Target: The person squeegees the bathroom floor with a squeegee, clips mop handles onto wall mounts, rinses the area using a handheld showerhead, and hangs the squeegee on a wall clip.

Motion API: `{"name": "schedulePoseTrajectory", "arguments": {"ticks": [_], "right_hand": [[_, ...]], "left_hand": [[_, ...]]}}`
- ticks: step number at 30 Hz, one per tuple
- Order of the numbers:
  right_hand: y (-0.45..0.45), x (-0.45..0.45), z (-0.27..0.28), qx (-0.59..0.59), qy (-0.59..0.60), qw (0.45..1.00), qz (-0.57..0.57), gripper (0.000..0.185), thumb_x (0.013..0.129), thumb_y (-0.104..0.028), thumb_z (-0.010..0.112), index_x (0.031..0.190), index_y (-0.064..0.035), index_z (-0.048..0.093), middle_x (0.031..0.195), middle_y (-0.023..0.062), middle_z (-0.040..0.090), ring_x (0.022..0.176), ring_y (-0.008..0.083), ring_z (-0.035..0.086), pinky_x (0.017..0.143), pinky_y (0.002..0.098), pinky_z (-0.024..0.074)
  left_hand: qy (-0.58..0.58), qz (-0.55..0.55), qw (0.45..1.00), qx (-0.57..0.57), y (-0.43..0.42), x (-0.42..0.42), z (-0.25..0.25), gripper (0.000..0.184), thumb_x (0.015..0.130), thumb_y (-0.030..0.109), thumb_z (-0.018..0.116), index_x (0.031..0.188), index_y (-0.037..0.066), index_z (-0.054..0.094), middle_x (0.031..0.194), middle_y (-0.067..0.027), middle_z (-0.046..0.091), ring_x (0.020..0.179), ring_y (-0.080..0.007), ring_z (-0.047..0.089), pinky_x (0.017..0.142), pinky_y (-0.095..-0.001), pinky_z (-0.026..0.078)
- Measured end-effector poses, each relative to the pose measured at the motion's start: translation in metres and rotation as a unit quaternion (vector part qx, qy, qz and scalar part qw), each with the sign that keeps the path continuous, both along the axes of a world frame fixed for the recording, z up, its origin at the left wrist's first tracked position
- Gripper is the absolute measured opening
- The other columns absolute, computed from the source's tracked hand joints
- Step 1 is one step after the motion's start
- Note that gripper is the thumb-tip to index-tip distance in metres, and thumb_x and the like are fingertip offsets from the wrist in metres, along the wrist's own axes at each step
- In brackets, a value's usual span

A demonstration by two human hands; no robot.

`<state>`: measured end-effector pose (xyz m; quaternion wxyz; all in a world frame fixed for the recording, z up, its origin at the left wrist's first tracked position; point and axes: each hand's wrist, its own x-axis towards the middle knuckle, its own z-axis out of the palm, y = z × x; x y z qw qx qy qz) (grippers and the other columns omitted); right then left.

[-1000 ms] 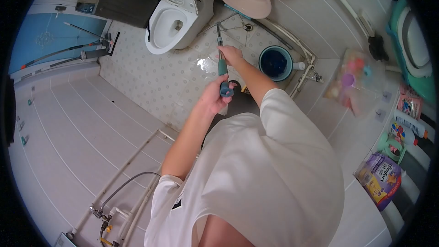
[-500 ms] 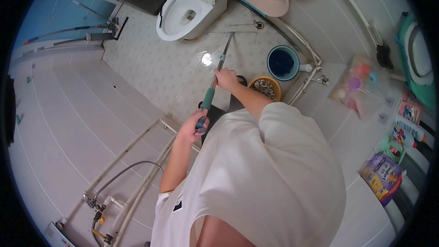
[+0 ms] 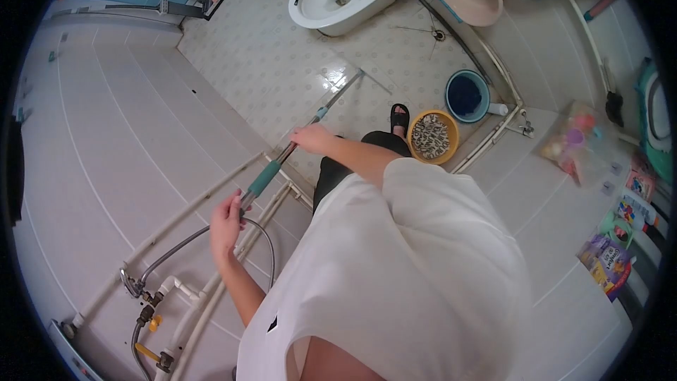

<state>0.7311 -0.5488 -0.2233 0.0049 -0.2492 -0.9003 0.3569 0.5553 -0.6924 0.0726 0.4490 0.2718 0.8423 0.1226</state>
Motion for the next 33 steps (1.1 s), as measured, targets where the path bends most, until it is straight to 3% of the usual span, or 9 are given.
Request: {"name": "schedulePoseTrajectory", "arguments": {"ticks": [5,11,18,24,27,30,33], "right_hand": [[-0.037,-0.076,0.013,-0.011,0.021,0.999,0.034,0.014,0.087,-0.015,0.057,0.100,-0.0109,0.060,0.096,0.0115,0.064,0.090,0.0299,0.068,0.069,0.0430,0.0556],[-0.058,-0.112,0.020,-0.039,0.030,0.998,0.035,0.018,0.088,-0.015,0.054,0.104,-0.0099,0.059,0.097,0.0128,0.064,0.091,0.0305,0.068,0.070,0.0446,0.0557],[-0.024,-0.075,-0.014,-0.053,0.010,0.998,-0.041,0.013,0.087,-0.011,0.054,0.097,-0.0092,0.061,0.095,0.0144,0.064,0.087,0.0332,0.068,0.071,0.0436,0.0558],[0.028,0.025,-0.070,-0.063,-0.119,0.982,-0.133,0.015,0.088,-0.012,0.052,0.100,-0.0077,0.061,0.105,0.0170,0.063,0.097,0.0347,0.066,0.080,0.0458,0.0547],[0.043,0.068,-0.088,-0.040,-0.161,0.957,-0.239,0.014,0.088,-0.010,0.051,0.099,-0.0061,0.060,0.108,0.0180,0.061,0.097,0.0345,0.066,0.079,0.0459,0.0548],[0.045,0.093,-0.088,0.037,-0.094,0.950,-0.294,0.013,0.088,-0.010,0.052,0.098,-0.0054,0.058,0.106,0.0183,0.059,0.095,0.0347,0.066,0.078,0.0454,0.0549],[0.045,0.084,-0.038,-0.030,-0.073,0.962,-0.262,0.012,0.088,-0.013,0.053,0.096,-0.0059,0.059,0.102,0.0168,0.059,0.092,0.0348,0.065,0.076,0.0451,0.0549]], "left_hand": [[0.208,-0.004,0.978,0.016,-0.031,-0.059,0.011,0.037,0.094,0.035,0.063,0.113,0.005,0.071,0.075,-0.0112,0.071,0.059,-0.0144,0.058,0.061,-0.0309,0.047],[0.251,-0.030,0.967,0.003,-0.037,-0.088,0.020,0.042,0.077,0.039,0.079,0.099,0.003,0.075,0.070,-0.0139,0.067,0.064,-0.0193,0.062,0.066,-0.0319,0.049],[0.215,-0.072,0.974,0.001,0.003,-0.069,-0.024,0.040,0.079,0.038,0.077,0.101,0.005,0.075,0.071,-0.0178,0.067,0.066,-0.0260,0.065,0.067,-0.0360,0.051],[0.145,-0.172,0.973,0.057,0.053,0.012,-0.093,0.036,0.084,0.036,0.071,0.103,0.005,0.074,0.079,-0.0240,0.067,0.074,-0.0364,0.068,0.068,-0.0403,0.052],[0.132,-0.230,0.961,0.079,0.076,0.053,-0.119,0.035,0.088,0.035,0.066,0.105,0.005,0.073,0.080,-0.0244,0.067,0.075,-0.0375,0.068,0.069,-0.0422,0.052],[0.138,-0.261,0.951,0.096,0.089,0.070,-0.122,0.035,0.090,0.034,0.062,0.107,0.005,0.072,0.080,-0.0230,0.068,0.075,-0.0374,0.069,0.070,-0.0425,0.053],[0.121,-0.230,0.963,0.075,0.095,0.059,-0.086,0.035,0.090,0.034,0.063,0.107,0.005,0.072,0.080,-0.0219,0.069,0.076,-0.0375,0.069,0.071,-0.0425,0.053]]}}
